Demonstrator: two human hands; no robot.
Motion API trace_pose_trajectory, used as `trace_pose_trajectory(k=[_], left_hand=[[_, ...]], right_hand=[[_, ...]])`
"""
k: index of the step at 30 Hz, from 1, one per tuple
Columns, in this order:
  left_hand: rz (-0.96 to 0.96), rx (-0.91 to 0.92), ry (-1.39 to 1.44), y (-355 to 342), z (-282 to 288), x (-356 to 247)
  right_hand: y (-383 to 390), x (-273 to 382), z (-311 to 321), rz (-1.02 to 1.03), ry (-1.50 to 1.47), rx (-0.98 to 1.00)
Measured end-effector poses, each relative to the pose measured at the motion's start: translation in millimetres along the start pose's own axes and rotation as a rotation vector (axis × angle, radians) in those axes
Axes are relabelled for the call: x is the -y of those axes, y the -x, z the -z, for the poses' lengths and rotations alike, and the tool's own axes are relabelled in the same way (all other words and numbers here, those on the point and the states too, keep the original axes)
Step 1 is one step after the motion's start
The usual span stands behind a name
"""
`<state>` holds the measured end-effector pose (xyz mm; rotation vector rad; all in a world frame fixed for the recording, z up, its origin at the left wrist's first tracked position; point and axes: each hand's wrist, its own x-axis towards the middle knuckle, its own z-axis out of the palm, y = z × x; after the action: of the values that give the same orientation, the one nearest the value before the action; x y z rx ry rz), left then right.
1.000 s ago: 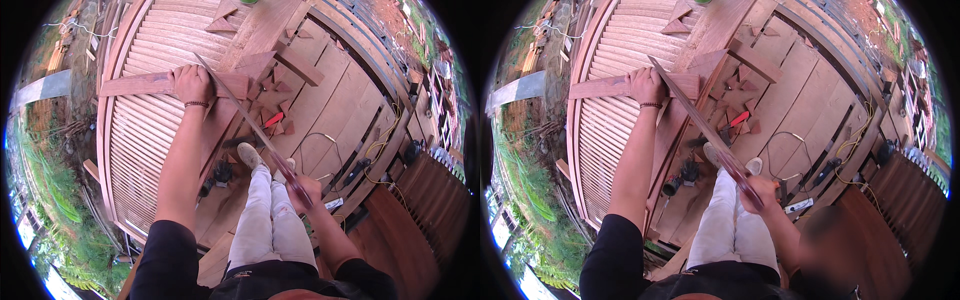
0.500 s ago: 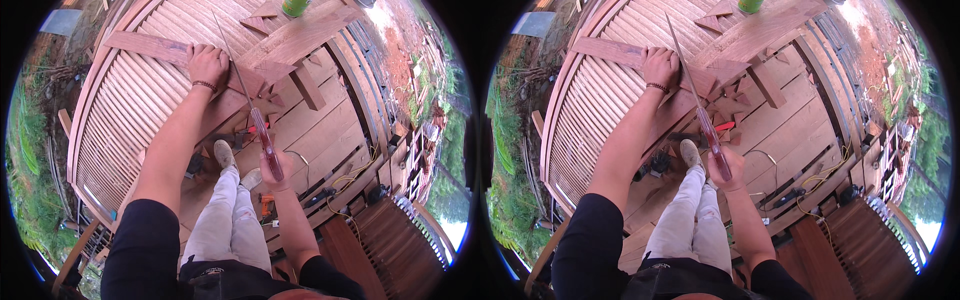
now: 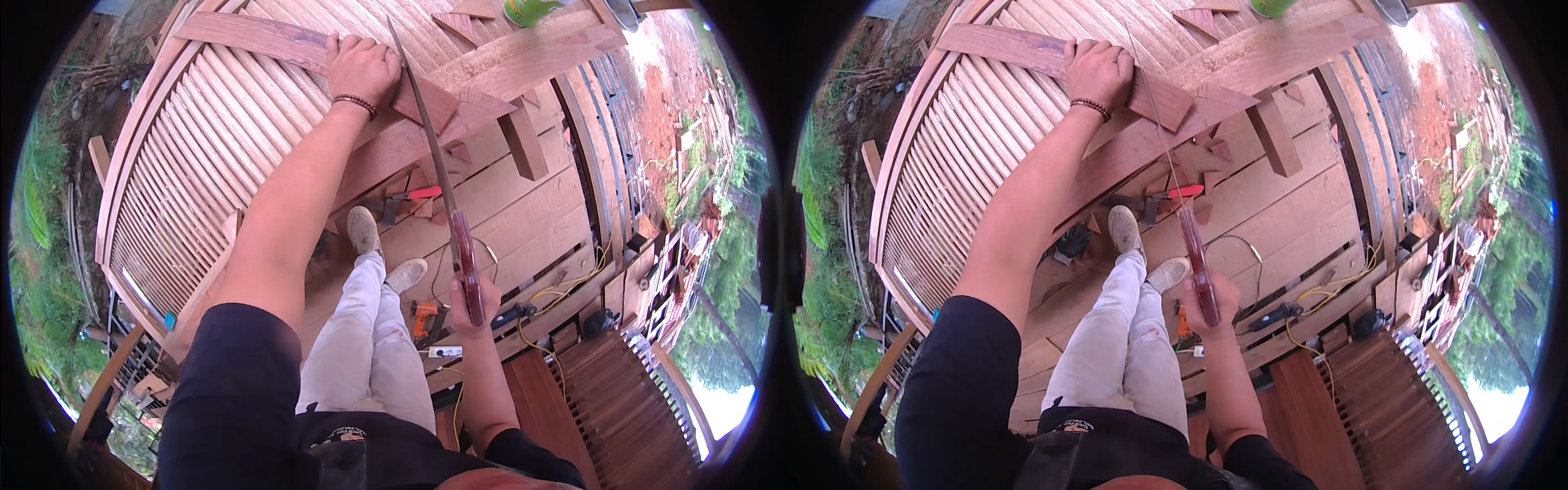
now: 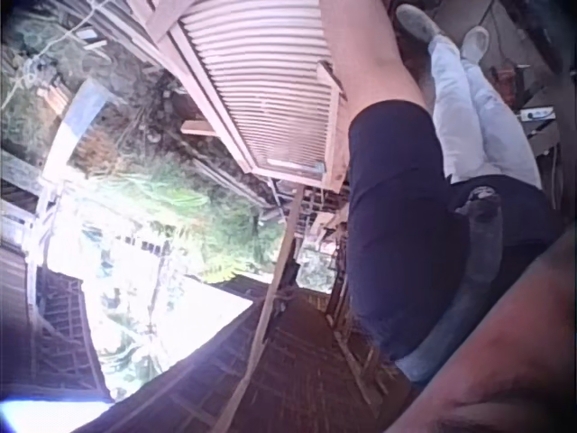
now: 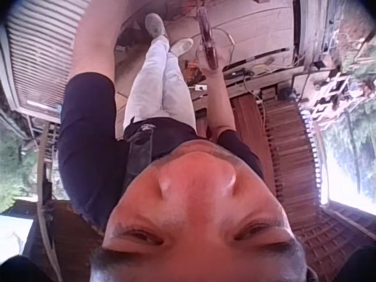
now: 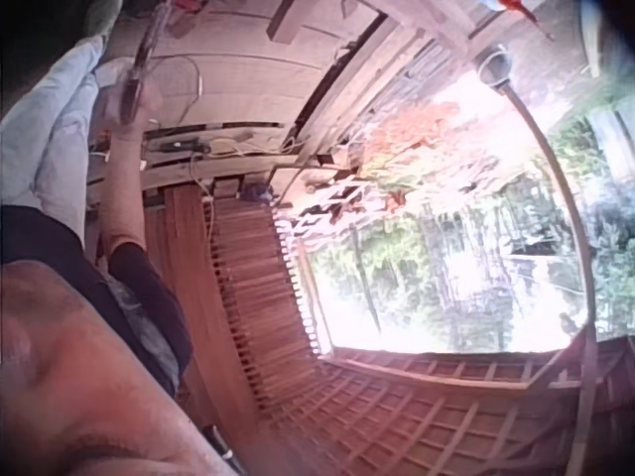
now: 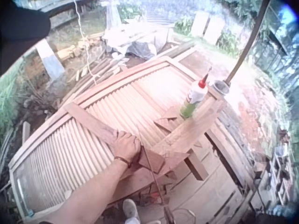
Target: The person uses an angle grinder to cut a wooden plank on a curved wooden structure, then switches to a hand saw to finish the cut. They measure and mark the wood with a ruler and pencil before continuing to cut.
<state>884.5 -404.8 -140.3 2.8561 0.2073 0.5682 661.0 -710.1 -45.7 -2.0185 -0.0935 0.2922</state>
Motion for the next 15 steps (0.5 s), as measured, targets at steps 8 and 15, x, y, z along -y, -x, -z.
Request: trace_pose_trajectory(k=[8, 15], left_hand=[[0.002, 0.007, 0.080, 4, 0, -27], [-0.039, 0.159, 0.009, 3, 2, -27]], right_hand=[[64, -24, 20, 0.130, 0.110, -0.048], [74, -56, 5, 0.094, -0.027, -0.120]])
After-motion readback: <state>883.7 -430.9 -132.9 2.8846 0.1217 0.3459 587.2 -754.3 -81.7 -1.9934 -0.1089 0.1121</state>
